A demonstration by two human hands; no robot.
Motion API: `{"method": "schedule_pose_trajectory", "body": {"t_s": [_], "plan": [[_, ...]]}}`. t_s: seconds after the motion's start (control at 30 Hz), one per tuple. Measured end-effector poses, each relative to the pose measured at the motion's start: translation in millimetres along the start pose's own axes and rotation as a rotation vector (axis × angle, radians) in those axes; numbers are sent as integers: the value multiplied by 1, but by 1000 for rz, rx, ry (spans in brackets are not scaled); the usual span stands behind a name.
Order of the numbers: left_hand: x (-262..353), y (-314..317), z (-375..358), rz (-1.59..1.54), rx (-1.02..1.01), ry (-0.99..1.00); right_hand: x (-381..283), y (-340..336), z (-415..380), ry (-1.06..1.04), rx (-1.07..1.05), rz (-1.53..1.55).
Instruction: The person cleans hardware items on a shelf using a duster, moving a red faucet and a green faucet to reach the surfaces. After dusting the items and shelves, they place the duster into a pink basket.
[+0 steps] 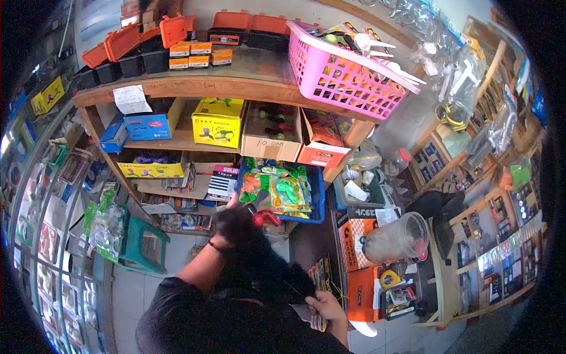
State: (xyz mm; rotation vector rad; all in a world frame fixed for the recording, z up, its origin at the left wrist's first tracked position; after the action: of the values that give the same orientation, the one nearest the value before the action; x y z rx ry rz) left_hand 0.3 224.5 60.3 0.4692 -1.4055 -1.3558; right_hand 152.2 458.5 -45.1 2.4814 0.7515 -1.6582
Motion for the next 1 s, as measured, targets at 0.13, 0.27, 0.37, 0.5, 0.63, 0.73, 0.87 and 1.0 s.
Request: {"method": "schedule_pose_trajectory", "body": {"t_s": [0.13, 0.27, 0.37, 0.5, 0.63, 0.73, 0.87, 1.0], "plan": [[-13, 7, -13, -408, -197, -170, 10, -1, -2, 61, 130, 362], [-9, -7, -9, 13, 256, -23, 7, 3, -7, 86, 4, 271], [-13, -1, -16, -75, 355, -16, 3, 7, -7, 63, 13, 266], [-10, -14, -22, -193, 91, -48, 18, 3, -6, 150, 17, 374], [-8, -6, -20, -9, 237, 1, -3, 0, -2, -3, 8, 27], [-10, -34, -24, -216, 123, -42, 15, -2, 1, 121, 60, 214], [-2, -26, -25, -50, 337, 29, 10, 2, 4, 129, -28, 258], [6, -13, -29, -14, 271, 15, 30, -9, 8, 183, 17, 253]]}}
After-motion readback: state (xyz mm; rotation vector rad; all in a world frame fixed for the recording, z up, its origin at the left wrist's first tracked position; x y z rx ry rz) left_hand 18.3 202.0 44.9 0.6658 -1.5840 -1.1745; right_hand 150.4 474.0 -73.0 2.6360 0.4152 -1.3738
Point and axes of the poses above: each hand's wrist, its own z-axis towards the middle knuckle, its own y-axis out of the palm, x = y × z, the point moved 9 cm from there along z, towards the middle knuckle
